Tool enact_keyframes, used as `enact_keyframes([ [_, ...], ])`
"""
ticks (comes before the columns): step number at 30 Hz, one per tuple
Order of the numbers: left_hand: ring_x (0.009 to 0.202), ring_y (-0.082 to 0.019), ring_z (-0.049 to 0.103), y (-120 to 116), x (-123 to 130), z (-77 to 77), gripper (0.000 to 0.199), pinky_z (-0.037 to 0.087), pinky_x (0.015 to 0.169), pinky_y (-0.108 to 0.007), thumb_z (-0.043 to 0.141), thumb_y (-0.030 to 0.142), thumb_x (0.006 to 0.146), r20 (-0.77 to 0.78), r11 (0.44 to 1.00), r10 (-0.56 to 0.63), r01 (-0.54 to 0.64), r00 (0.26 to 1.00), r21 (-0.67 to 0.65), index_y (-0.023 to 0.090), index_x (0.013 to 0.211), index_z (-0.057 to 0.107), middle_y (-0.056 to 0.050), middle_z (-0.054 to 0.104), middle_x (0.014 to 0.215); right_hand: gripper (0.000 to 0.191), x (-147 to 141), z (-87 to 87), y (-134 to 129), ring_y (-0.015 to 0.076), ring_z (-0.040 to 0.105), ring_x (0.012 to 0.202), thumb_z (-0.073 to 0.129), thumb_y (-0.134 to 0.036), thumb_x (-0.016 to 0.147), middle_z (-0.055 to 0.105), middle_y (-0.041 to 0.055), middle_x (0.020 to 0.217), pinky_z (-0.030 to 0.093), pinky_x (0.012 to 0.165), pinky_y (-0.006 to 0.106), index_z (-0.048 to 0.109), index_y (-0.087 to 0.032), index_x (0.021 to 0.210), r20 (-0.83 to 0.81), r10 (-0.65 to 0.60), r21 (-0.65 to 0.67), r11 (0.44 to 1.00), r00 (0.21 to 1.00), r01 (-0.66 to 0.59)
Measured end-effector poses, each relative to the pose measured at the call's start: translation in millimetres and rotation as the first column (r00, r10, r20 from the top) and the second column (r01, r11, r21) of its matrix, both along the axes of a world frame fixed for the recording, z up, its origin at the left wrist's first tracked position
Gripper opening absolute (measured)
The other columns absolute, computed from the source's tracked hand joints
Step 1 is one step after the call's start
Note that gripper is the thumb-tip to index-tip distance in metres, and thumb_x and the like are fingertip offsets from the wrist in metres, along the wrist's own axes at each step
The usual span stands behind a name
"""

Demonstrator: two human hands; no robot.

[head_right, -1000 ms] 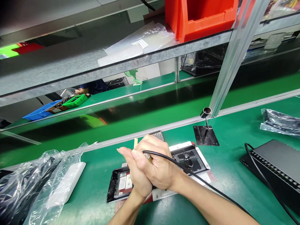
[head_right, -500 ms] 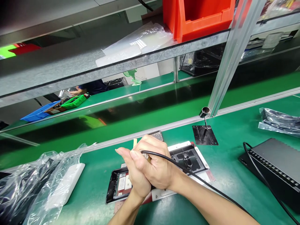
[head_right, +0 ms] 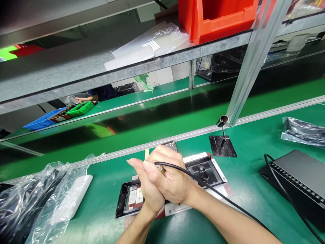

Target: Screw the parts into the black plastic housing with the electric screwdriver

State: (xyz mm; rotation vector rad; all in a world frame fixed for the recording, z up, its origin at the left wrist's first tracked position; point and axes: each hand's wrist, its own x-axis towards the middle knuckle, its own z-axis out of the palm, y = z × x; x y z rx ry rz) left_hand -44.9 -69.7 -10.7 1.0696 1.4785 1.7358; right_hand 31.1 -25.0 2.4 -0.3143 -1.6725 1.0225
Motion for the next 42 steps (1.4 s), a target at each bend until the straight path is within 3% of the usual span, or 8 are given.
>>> enact_keyframes([
  [5, 0.063, -0.017, 0.053, 0.7, 4.4, 3.8, 0.074, 0.052, 0.070, -0.033, 0.025, 0.084, 0.098, 0.002, 0.998, 0.012, -0.012, 1.000, 0.060, 0.023, 0.067, 0.052, 0.000, 0.057, 0.066, 0.033, -0.8, 0.5, 0.6, 0.0182, 0.061, 0.079, 0.049, -0.027, 0.107, 0.069, 0.0037, 0.084, 0.049, 0.070, 0.036, 0.068, -0.019, 0.081, -0.005, -0.009, 0.024, 1.000, 1.000, 0.009],
  [10, 0.066, -0.017, 0.055, -0.1, 4.2, 2.9, 0.075, 0.052, 0.071, -0.034, 0.017, 0.077, 0.102, -0.012, 0.996, -0.060, 0.061, 0.998, 0.069, 0.022, 0.067, 0.053, -0.002, 0.060, 0.068, 0.033, -1.3, -0.5, 1.3, 0.0181, 0.061, 0.079, 0.051, -0.029, 0.107, 0.068, 0.0034, 0.083, 0.049, 0.071, 0.036, 0.068, -0.019, 0.080, -0.006, -0.018, 0.018, 1.000, 1.000, 0.018],
  [14, 0.070, -0.017, 0.058, -0.8, 2.8, 1.5, 0.071, 0.054, 0.078, -0.035, 0.019, 0.076, 0.103, -0.020, 0.995, -0.068, 0.070, 0.997, 0.075, 0.023, 0.072, 0.054, -0.002, 0.062, 0.073, 0.033, -0.2, -1.0, 1.5, 0.0177, 0.060, 0.079, 0.051, -0.028, 0.107, 0.067, 0.0026, 0.081, 0.049, 0.071, 0.036, 0.067, -0.019, 0.080, -0.006, -0.012, 0.021, 1.000, 1.000, 0.012],
  [20, 0.072, -0.017, 0.057, -0.2, 2.0, 0.7, 0.067, 0.052, 0.077, -0.034, 0.017, 0.067, 0.107, -0.057, 0.984, -0.110, 0.116, 0.992, 0.132, 0.022, 0.076, 0.055, -0.003, 0.061, 0.077, 0.034, 1.0, 0.0, 1.4, 0.0175, 0.060, 0.077, 0.050, -0.029, 0.107, 0.067, 0.0031, 0.082, 0.049, 0.070, 0.035, 0.065, -0.020, 0.078, 0.020, -0.033, 0.029, 0.999, 0.999, 0.032],
  [29, 0.072, -0.017, 0.058, 0.2, 1.1, -2.0, 0.069, 0.053, 0.077, -0.034, 0.014, 0.067, 0.107, -0.053, 0.982, -0.127, 0.133, 0.990, 0.131, 0.024, 0.071, 0.055, -0.004, 0.063, 0.075, 0.033, 0.5, -0.8, 1.8, 0.0166, 0.061, 0.077, 0.050, -0.029, 0.107, 0.067, 0.0030, 0.083, 0.050, 0.071, 0.033, 0.066, -0.020, 0.080, 0.014, -0.025, 0.022, 0.999, 1.000, 0.024],
  [35, 0.073, -0.016, 0.058, 1.3, 1.6, -2.1, 0.066, 0.053, 0.076, -0.032, 0.021, 0.070, 0.106, -0.021, 0.991, -0.079, 0.080, 0.997, 0.109, 0.023, 0.076, 0.057, -0.003, 0.064, 0.079, 0.033, 0.5, -1.6, 1.9, 0.0165, 0.061, 0.077, 0.051, -0.029, 0.107, 0.068, 0.0028, 0.082, 0.050, 0.072, 0.033, 0.066, -0.020, 0.079, 0.003, -0.020, 0.013, 1.000, 1.000, 0.020],
  [42, 0.081, -0.017, 0.061, 0.6, 4.2, 3.3, 0.075, 0.053, 0.080, -0.033, 0.013, 0.069, 0.106, -0.073, 0.987, -0.097, 0.106, 0.993, 0.121, 0.020, 0.079, 0.063, -0.006, 0.068, 0.086, 0.032, 1.6, -1.4, 2.7, 0.0160, 0.060, 0.077, 0.050, -0.030, 0.108, 0.067, 0.0026, 0.084, 0.048, 0.071, 0.033, 0.068, -0.020, 0.083, 0.033, -0.016, 0.015, 1.000, 0.999, 0.015],
])
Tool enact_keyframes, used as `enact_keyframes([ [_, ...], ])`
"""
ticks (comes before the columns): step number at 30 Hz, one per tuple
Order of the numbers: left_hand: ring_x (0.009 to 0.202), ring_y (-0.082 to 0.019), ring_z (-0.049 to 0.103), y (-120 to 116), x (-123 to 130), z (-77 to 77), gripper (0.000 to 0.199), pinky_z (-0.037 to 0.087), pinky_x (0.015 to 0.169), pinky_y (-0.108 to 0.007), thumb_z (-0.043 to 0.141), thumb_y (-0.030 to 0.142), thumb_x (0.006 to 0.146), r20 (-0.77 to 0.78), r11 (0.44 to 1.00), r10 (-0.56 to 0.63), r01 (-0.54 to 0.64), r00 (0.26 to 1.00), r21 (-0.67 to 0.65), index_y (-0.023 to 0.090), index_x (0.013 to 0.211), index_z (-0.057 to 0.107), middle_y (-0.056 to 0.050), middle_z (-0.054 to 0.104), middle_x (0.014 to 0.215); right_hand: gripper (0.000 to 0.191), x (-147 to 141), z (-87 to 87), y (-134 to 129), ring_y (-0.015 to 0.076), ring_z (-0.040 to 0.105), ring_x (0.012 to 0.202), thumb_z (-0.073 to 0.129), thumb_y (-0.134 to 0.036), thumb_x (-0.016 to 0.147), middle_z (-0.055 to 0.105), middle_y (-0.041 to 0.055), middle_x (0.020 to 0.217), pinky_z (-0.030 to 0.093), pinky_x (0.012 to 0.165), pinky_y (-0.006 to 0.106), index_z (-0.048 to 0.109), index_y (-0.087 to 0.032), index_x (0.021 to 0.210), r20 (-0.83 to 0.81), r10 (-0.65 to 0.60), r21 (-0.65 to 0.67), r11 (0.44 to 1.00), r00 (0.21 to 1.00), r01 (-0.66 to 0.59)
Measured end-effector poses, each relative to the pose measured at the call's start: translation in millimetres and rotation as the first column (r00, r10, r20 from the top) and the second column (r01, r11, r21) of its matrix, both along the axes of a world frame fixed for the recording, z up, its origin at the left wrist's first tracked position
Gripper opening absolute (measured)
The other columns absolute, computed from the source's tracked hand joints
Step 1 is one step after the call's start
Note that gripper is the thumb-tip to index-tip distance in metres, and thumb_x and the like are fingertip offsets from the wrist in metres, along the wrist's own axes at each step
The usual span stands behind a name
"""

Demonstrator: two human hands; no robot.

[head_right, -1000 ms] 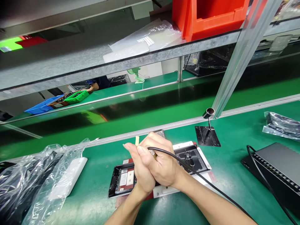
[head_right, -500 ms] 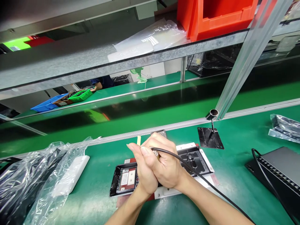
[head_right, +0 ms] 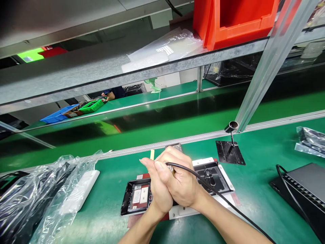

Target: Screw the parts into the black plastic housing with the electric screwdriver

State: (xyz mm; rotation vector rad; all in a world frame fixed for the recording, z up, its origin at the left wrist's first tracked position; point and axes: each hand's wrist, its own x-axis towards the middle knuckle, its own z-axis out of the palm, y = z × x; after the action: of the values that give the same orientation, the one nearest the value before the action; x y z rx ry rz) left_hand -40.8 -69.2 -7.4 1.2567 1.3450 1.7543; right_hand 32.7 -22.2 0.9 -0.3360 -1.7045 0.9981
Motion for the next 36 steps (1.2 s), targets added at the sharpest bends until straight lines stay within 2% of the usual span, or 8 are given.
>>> enact_keyframes([
  [3, 0.078, -0.017, 0.060, 0.8, -1.1, 0.1, 0.074, 0.052, 0.078, -0.032, 0.014, 0.071, 0.105, -0.021, 1.000, 0.025, -0.025, 0.999, -0.016, 0.020, 0.079, 0.061, -0.006, 0.066, 0.085, 0.032, -0.1, 1.6, -0.1, 0.0164, 0.061, 0.078, 0.050, -0.030, 0.108, 0.068, 0.0032, 0.084, 0.048, 0.071, 0.033, 0.070, -0.020, 0.085, 0.001, 0.007, 0.008, 1.000, 1.000, -0.007],
  [9, 0.078, -0.019, 0.059, 2.9, -1.9, 4.8, 0.078, 0.052, 0.078, -0.035, 0.006, 0.069, 0.105, -0.086, 0.999, -0.029, 0.031, 0.996, 0.023, 0.020, 0.076, 0.060, -0.007, 0.065, 0.085, 0.035, -1.0, 3.1, -1.2, 0.0161, 0.062, 0.076, 0.050, -0.030, 0.107, 0.068, 0.0032, 0.082, 0.049, 0.070, 0.032, 0.068, -0.020, 0.080, -0.020, -0.010, 0.002, 1.000, 1.000, 0.010],
  [13, 0.079, -0.017, 0.060, 2.4, -1.2, 3.2, 0.074, 0.053, 0.079, -0.033, 0.009, 0.063, 0.108, -0.032, 0.999, -0.043, 0.044, 0.999, 0.032, 0.021, 0.075, 0.060, -0.006, 0.065, 0.083, 0.033, -0.5, 2.1, -0.8, 0.0173, 0.062, 0.077, 0.050, -0.031, 0.107, 0.068, 0.0041, 0.084, 0.049, 0.070, 0.033, 0.070, -0.020, 0.084, -0.002, 0.006, -0.002, 1.000, 1.000, -0.006],
  [19, 0.076, -0.017, 0.061, 2.0, -0.3, 0.6, 0.075, 0.055, 0.077, -0.033, 0.011, 0.069, 0.106, 0.027, 1.000, -0.025, 0.025, 0.999, -0.003, 0.021, 0.073, 0.059, -0.005, 0.065, 0.080, 0.036, -0.5, 1.7, -0.4, 0.0186, 0.061, 0.077, 0.049, -0.033, 0.108, 0.068, 0.0049, 0.084, 0.049, 0.070, 0.035, 0.069, -0.020, 0.081, -0.006, -0.001, -0.019, 1.000, 1.000, 0.001],
  [23, 0.073, -0.018, 0.062, 0.9, -0.8, 1.2, 0.073, 0.055, 0.078, -0.034, 0.014, 0.071, 0.105, 0.026, 0.999, 0.018, -0.017, 0.999, -0.035, 0.022, 0.074, 0.058, -0.005, 0.065, 0.075, 0.036, -1.5, 0.1, -0.3, 0.0193, 0.060, 0.078, 0.049, -0.031, 0.108, 0.067, 0.0046, 0.081, 0.049, 0.070, 0.037, 0.068, -0.020, 0.080, -0.027, 0.015, -0.012, 1.000, 1.000, -0.016],
  [30, 0.071, -0.017, 0.061, 1.0, -0.7, 0.5, 0.072, 0.055, 0.075, -0.032, 0.015, 0.073, 0.103, 0.040, 0.999, 0.024, -0.023, 0.999, -0.026, 0.022, 0.075, 0.057, -0.004, 0.064, 0.075, 0.034, -1.4, -2.2, -0.8, 0.0198, 0.061, 0.080, 0.050, -0.030, 0.107, 0.068, 0.0045, 0.083, 0.049, 0.071, 0.038, 0.069, -0.020, 0.082, -0.025, 0.024, -0.022, 0.999, 0.999, -0.024],
  [36, 0.076, -0.017, 0.057, 2.8, -1.3, -1.1, 0.074, 0.052, 0.076, -0.032, 0.009, 0.067, 0.107, 0.037, 1.000, -0.018, 0.018, 0.999, 0.004, 0.020, 0.077, 0.059, -0.004, 0.063, 0.082, 0.034, -1.0, 1.2, -1.1, 0.0192, 0.061, 0.080, 0.050, -0.032, 0.108, 0.068, 0.0040, 0.084, 0.050, 0.072, 0.037, 0.069, -0.020, 0.082, -0.010, 0.032, -0.039, 0.999, 0.999, -0.032],
])
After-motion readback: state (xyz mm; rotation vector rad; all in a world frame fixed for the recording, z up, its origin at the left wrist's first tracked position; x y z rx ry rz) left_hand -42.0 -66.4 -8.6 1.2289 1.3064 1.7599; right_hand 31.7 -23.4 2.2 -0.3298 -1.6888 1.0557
